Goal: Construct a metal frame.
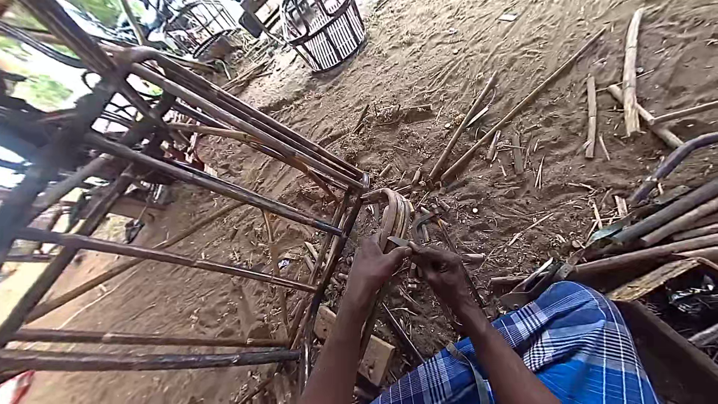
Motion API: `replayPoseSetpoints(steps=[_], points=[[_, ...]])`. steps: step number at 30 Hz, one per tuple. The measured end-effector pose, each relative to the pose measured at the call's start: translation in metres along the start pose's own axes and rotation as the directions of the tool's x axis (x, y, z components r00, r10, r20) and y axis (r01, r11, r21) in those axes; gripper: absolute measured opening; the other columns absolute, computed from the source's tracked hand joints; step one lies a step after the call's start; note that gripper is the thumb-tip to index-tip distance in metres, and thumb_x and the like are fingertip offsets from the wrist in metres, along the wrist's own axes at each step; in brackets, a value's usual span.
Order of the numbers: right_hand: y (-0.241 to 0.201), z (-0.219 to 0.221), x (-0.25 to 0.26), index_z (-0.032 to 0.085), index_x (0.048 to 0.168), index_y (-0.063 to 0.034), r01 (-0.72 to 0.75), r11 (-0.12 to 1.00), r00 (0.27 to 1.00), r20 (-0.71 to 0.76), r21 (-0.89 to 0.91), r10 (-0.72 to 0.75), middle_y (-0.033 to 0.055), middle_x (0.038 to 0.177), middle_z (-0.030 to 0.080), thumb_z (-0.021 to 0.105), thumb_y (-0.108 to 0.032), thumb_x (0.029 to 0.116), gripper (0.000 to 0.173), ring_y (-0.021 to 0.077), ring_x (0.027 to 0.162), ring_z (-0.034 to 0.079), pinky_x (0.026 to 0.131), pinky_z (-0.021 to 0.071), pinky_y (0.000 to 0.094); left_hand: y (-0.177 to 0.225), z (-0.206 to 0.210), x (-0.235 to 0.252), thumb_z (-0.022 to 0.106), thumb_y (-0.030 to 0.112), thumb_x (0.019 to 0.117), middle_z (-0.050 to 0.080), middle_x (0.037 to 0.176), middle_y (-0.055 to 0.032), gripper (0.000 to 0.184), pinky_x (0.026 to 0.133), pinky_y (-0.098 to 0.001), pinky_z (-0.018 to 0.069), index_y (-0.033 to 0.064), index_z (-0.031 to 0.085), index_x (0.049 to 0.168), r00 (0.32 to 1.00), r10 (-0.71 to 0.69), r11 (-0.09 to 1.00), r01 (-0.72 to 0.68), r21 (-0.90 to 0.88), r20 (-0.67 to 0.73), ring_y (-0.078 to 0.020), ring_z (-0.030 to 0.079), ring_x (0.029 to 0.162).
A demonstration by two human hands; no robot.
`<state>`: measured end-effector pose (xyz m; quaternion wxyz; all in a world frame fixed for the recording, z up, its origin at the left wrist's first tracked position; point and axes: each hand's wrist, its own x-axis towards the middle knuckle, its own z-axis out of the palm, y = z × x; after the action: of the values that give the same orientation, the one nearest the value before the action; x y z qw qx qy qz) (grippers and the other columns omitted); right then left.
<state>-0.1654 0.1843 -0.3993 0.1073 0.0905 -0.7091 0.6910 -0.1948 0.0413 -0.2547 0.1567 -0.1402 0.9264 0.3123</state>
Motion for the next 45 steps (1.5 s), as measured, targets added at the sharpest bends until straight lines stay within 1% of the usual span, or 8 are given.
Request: replayPoseSetpoints(steps=[8, 10, 14, 17, 21, 25, 36, 45], points=[[-0.021, 0.02, 0.0, 0.079, 0.113, -0.0241, -0.036, 0.978, 0.982, -0.188, -0.204, -0.003, -0.0031, 0.093, 0.073, 0.068, -0.026, 0.0977, 0.019, 0.0101, 0.075, 0.068, 0.063, 0.0578, 0.0385, 0.014, 0.013, -0.006, 0.073, 0.064, 0.0866, 0.073, 0.087, -0.0096, 0.051, 0.071, -0.0587, 0.0568, 0.0161, 0.072, 0.105, 0.959, -0.081, 0.935, 0.168, 0.314, -0.271, -0.0309, 0.072, 0.082], [-0.032, 0.021, 0.008, 0.078, 0.112, -0.0225, -0.214, 0.957, 0.953, -0.258, -0.196, 0.16, -0.0008, 0.092, 0.074, 0.062, -0.033, 0.1024, 0.021, 0.014, 0.075, 0.069, 0.063, 0.0575, 0.0426, 0.023, 0.016, -0.006, 0.069, 0.074, 0.0828, 0.072, 0.085, -0.0101, 0.06, 0.07, -0.0587, 0.0562, 0.0165, 0.072, 0.1, 0.943, -0.127, 0.909, 0.235, 0.344, -0.309, -0.0312, 0.072, 0.081], [-0.005, 0.004, 0.099, 0.074, 0.119, -0.0093, -0.534, 0.82, 0.714, -0.409, 0.206, 0.568, 0.011, 0.103, 0.075, 0.065, -0.032, 0.0998, 0.031, 0.0246, 0.091, 0.071, 0.084, 0.0576, 0.052, 0.027, 0.028, -0.012, 0.064, 0.087, 0.0743, 0.073, 0.091, -0.014, 0.077, 0.074, -0.0614, 0.0554, 0.0155, 0.073, 0.1, 0.915, -0.208, 0.849, 0.344, 0.4, -0.345, -0.0354, 0.071, 0.088], [-0.006, -0.023, 0.12, 0.075, 0.123, -0.0199, -0.351, 0.931, 0.872, -0.328, 0.096, 0.363, 0.0015, 0.109, 0.076, 0.065, -0.033, 0.1001, 0.028, 0.0155, 0.093, 0.072, 0.086, 0.059, 0.0456, 0.017, 0.017, -0.011, 0.065, 0.083, 0.0775, 0.072, 0.089, -0.0134, 0.073, 0.072, -0.0616, 0.0561, 0.015, 0.072, 0.102, 0.944, -0.169, 0.902, 0.264, 0.341, -0.283, -0.0349, 0.071, 0.084], [-0.013, -0.039, 0.038, 0.074, 0.124, -0.0215, -0.138, 0.99, 0.988, -0.066, 0.016, 0.138, 0.0016, 0.091, 0.074, 0.065, -0.025, 0.1008, 0.025, 0.0136, 0.067, 0.065, 0.06, 0.0568, 0.0392, 0.019, -0.002, 0.0, 0.078, 0.054, 0.0872, 0.073, 0.089, -0.011, 0.051, 0.076, -0.0576, 0.0564, 0.0101, 0.07, 0.111, 0.992, -0.114, 0.988, 0.118, 0.099, -0.045, -0.0293, 0.07, 0.081], [-0.005, -0.017, 0.009, 0.077, 0.12, -0.0186, -0.116, 0.99, 0.993, -0.002, 0.079, 0.117, -0.0018, 0.105, 0.076, 0.072, -0.017, 0.0965, 0.024, 0.0096, 0.083, 0.071, 0.075, 0.061, 0.0377, 0.026, 0.003, 0.019, 0.085, 0.035, 0.0858, 0.073, 0.091, -0.0118, 0.046, 0.079, -0.0514, 0.0582, 0.0042, 0.067, 0.115, 0.996, -0.077, 0.997, 0.077, -0.012, 0.055, -0.026, 0.071, 0.082], [0.003, -0.005, 0.02, 0.079, 0.098, -0.0142, 0.014, 0.992, 1.0, -0.007, 0.123, -0.013, -0.0031, 0.092, 0.074, 0.072, -0.019, 0.0969, 0.009, 0.0078, 0.078, 0.068, 0.07, 0.0598, 0.0307, 0.007, 0.012, 0.021, 0.084, 0.049, 0.0826, 0.073, 0.085, -0.0081, 0.047, 0.075, -0.0537, 0.0592, 0.0103, 0.07, 0.105, 0.997, -0.031, 0.992, 0.039, 0.116, -0.065, -0.0249, 0.072, 0.078], [-0.024, 0.002, 0.03, 0.078, 0.105, -0.0266, -0.242, 0.955, 0.964, -0.153, -0.174, 0.216, -0.003, 0.085, 0.074, 0.065, -0.03, 0.0967, 0.016, 0.0149, 0.068, 0.067, 0.06, 0.0546, 0.0476, 0.028, 0.024, 0.017, 0.068, 0.082, 0.0764, 0.074, 0.078, -0.0045, 0.066, 0.068, -0.0579, 0.0571, 0.0175, 0.071, 0.089, 0.937, -0.172, 0.917, 0.265, 0.298, -0.305, -0.0264, 0.073, 0.075]])
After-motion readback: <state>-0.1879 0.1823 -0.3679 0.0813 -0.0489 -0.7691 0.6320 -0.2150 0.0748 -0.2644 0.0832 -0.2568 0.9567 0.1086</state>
